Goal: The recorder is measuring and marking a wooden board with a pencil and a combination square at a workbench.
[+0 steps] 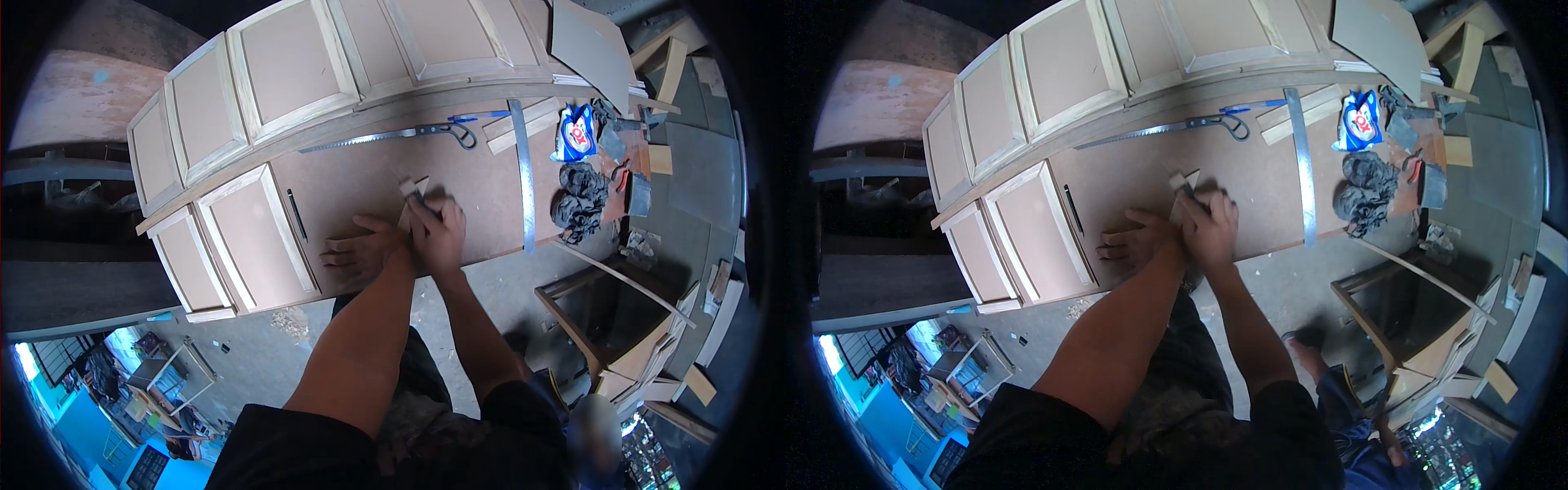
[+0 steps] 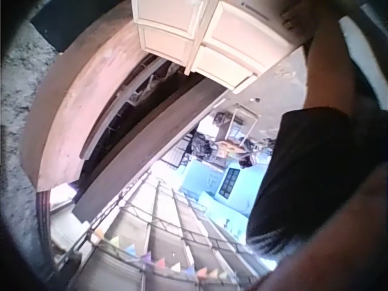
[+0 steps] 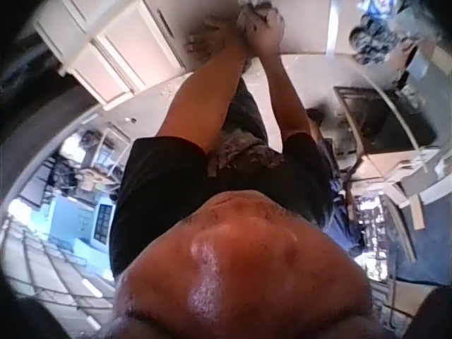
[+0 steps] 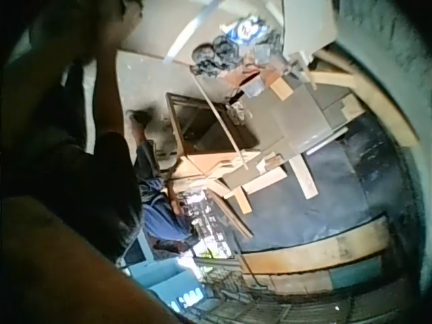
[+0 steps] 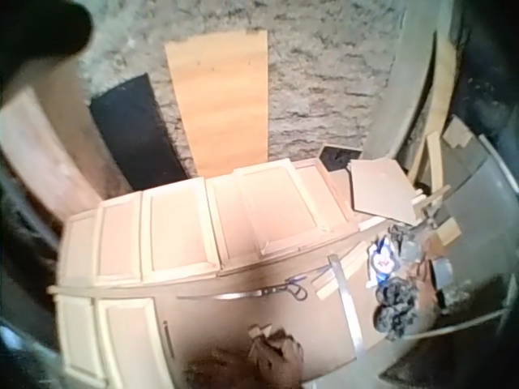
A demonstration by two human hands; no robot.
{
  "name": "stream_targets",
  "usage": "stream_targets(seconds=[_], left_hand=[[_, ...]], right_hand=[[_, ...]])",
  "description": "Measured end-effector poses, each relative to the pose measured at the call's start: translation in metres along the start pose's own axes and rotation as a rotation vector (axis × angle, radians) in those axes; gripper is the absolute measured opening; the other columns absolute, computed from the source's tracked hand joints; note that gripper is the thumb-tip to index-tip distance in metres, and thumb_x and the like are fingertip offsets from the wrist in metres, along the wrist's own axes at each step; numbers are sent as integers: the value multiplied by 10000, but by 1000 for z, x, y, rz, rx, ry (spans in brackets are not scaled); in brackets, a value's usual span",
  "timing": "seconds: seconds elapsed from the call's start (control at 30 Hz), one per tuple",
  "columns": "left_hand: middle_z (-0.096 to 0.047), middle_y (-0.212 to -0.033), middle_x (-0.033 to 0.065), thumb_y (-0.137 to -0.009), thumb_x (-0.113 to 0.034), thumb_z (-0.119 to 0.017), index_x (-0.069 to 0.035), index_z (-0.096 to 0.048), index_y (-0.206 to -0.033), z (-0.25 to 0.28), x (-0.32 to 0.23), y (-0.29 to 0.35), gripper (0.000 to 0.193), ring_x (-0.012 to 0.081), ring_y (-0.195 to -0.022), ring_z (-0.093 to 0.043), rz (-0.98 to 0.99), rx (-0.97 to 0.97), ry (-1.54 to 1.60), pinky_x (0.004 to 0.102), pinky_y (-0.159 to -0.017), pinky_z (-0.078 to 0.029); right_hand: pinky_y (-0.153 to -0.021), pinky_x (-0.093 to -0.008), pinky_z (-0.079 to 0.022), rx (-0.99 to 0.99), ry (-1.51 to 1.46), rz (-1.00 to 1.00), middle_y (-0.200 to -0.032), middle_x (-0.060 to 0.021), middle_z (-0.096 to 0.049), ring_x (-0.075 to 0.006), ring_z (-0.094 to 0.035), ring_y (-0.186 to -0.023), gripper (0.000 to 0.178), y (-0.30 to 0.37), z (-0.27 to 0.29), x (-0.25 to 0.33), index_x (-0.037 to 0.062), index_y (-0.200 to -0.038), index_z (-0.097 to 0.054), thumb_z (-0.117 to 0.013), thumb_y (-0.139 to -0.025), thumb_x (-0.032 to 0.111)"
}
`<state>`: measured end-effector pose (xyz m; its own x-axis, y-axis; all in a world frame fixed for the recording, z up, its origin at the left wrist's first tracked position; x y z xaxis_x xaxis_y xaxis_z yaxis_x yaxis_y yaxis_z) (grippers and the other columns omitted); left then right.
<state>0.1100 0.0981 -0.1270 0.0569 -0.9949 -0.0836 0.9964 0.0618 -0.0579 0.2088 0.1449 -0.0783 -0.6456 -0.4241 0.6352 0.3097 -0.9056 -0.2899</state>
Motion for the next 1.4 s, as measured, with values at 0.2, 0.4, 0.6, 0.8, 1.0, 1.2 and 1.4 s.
stream_targets(seconds=[0.2, 0.4, 0.6, 0.8, 1.0, 1.2, 1.4], left_hand=[[-282, -1678, 338, -961, -589, -617, -7, -378, -1591, 9, -3, 0, 891, 565, -1590, -206, -12, -1, 31, 778, -1233, -174], [-278, -1680, 339, -960, -592, -617, -7, -375, -1594, 10, -4, -2, 896, 565, -1591, -204, -1, 14, 24, 779, -1233, -173], [-275, -1681, 340, -960, -594, -616, -7, -372, -1596, 2, 1, 0, 900, 565, -1592, -202, -14, 28, 25, 780, -1233, -172], [-272, -1683, 341, -960, -597, -616, -6, -369, -1598, 1, 1, 1, 904, 565, -1593, -199, -16, 15, 32, 781, -1233, -170], [-269, -1685, 341, -959, -599, -615, -6, -366, -1600, 0, 2, 0, 908, 566, -1594, -197, -6, 16, 29, 782, -1233, -169], [-266, -1687, 342, -959, -602, -614, -6, -363, -1603, 0, -1, -2, 913, 566, -1595, -195, 14, 5, 17, 783, -1232, -168], [-263, -1688, 343, -958, -604, -614, -6, -360, -1605, 2, 1, 1, 917, 566, -1596, -192, 15, 8, 23, 784, -1232, -167]], right_hand=[[-817, -439, -480, -27, -41, -60, -983, -50, -648, -280, -632, -925, 294, -11, -8, -3, 159, -1175, -854, -828, -887, 103], [-837, -424, -475, -35, -5, 104, -985, -48, -653, -273, -634, -930, 279, 9, 14, 7, 172, -1172, -856, -831, -896, 134], [-862, -459, -464, 13, -5, -95, -1035, -50, -647, -300, -612, -1019, 318, -20, -7, -7, 206, -1212, -846, -788, -903, 158], [-845, -450, -456, 43, -36, -46, -1013, -53, -641, -304, -618, -996, 293, 10, 15, 8, 204, -1194, -849, -790, -911, 160], [-854, -437, -441, -22, -51, -203, -1012, -51, -648, -292, -625, -991, 298, -26, -12, -17, 196, -1180, -854, -808, -894, 130], [-866, -440, -445, -45, -112, -12, -1013, -55, -652, -283, -623, -992, 293, 11, 10, 11, 173, -1166, -856, -806, -885, 105], [-861, -452, -453, 26, -20, -178, -994, -57, -642, -278, -617, -1002, 281, -23, -10, -13, 188, -1163, -861, -806, -892, 137]])
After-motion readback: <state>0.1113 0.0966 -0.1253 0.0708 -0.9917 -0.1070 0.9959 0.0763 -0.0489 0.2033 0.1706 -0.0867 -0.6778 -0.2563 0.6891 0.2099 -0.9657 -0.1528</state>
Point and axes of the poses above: each hand's wrist, its own y-axis away from the middle knuckle, its own z-axis out of the back of the hand, x = y × z, the point moved 3 cm from there along -y, towards the middle knuckle
